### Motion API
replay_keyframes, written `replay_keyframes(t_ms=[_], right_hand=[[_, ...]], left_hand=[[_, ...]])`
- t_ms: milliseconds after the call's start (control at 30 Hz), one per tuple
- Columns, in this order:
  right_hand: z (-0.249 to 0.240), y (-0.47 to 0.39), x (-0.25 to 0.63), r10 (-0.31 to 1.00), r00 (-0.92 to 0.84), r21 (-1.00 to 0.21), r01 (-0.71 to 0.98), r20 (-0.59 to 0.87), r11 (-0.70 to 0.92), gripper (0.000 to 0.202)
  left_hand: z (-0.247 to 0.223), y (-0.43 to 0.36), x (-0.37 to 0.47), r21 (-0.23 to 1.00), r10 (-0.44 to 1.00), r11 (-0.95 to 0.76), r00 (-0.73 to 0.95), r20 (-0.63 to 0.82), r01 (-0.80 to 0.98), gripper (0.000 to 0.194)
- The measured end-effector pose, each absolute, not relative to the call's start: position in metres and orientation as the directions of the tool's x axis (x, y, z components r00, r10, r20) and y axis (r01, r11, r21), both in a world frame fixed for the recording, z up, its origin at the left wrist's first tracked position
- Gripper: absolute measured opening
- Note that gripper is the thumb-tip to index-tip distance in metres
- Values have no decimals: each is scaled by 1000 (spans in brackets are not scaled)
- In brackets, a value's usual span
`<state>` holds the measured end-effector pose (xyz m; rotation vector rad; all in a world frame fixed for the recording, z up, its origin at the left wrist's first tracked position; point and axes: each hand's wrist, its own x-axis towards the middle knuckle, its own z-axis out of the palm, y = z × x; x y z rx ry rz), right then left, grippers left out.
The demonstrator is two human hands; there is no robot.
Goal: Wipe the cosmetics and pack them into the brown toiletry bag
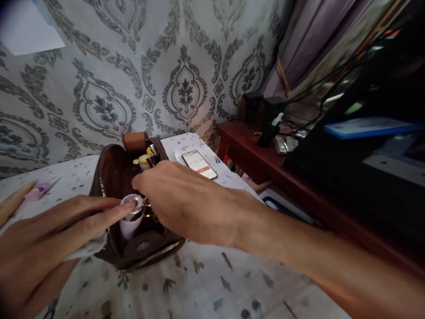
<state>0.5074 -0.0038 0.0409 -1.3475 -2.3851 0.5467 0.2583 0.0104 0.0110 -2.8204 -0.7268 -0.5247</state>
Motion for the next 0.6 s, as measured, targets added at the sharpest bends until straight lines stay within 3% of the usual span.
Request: replay_keyframes(t_ms=[167, 300, 600], right_hand=[[44, -11, 516, 847, -407, -439, 728, 341, 527, 23], [44, -17, 517, 825, -387, -419, 724, 411, 548, 25], [51, -40, 506, 792, -264, -481, 676, 550, 559, 23]], left_hand=[[15, 15, 274, -81, 379, -893, 838, 393, 443, 67], [23, 13, 279, -80, 366, -905, 859, 357, 419, 68], [32, -22, 247, 209, 522, -851, 733, 436, 482, 51]])
